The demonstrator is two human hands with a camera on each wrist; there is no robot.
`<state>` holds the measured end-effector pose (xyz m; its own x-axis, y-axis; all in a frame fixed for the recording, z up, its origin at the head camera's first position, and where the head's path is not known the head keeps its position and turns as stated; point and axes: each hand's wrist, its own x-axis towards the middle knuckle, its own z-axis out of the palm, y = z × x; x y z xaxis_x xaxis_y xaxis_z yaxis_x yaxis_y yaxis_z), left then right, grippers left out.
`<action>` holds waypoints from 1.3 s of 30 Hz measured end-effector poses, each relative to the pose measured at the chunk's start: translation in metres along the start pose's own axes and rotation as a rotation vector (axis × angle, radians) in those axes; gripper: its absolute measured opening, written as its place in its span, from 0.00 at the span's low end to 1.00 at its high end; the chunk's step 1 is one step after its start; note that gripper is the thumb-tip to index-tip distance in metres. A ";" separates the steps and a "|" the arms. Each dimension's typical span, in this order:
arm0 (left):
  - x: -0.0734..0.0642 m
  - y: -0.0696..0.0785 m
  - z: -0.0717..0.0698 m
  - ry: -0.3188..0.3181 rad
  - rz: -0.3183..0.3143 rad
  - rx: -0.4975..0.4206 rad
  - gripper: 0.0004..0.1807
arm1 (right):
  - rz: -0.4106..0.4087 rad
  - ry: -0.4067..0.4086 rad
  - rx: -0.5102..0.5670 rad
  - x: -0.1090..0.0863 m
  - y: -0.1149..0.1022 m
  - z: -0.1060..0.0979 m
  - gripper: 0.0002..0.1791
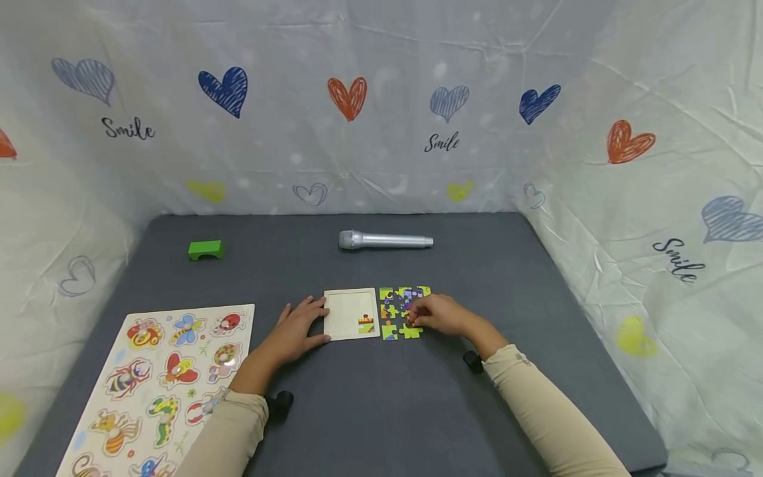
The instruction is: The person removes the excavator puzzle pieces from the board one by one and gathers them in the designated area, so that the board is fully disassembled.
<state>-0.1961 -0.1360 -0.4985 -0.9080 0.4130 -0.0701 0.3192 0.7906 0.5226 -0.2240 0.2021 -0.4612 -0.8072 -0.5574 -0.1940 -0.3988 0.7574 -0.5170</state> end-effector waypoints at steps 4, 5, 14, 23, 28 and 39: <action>-0.002 0.001 -0.002 -0.002 0.003 0.004 0.32 | 0.001 0.002 0.022 0.002 -0.003 0.002 0.05; -0.002 0.001 -0.002 -0.003 0.004 0.006 0.32 | -0.002 0.002 0.019 0.004 -0.006 0.003 0.05; -0.001 0.001 0.000 -0.003 0.003 0.005 0.32 | -0.082 -0.039 -0.061 0.031 -0.039 0.022 0.13; -0.001 0.001 0.001 0.000 0.001 0.009 0.31 | -0.082 -0.080 -0.073 0.046 -0.058 0.030 0.16; 0.000 0.001 0.000 0.002 0.002 0.008 0.31 | -0.105 -0.063 -0.035 0.045 -0.059 0.027 0.15; 0.000 0.002 0.000 0.000 -0.003 0.002 0.31 | -0.115 0.044 0.085 0.048 -0.061 0.025 0.04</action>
<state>-0.1954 -0.1348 -0.4973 -0.9091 0.4103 -0.0718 0.3167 0.7927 0.5209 -0.2274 0.1204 -0.4599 -0.7774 -0.6221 -0.0934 -0.4531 0.6566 -0.6030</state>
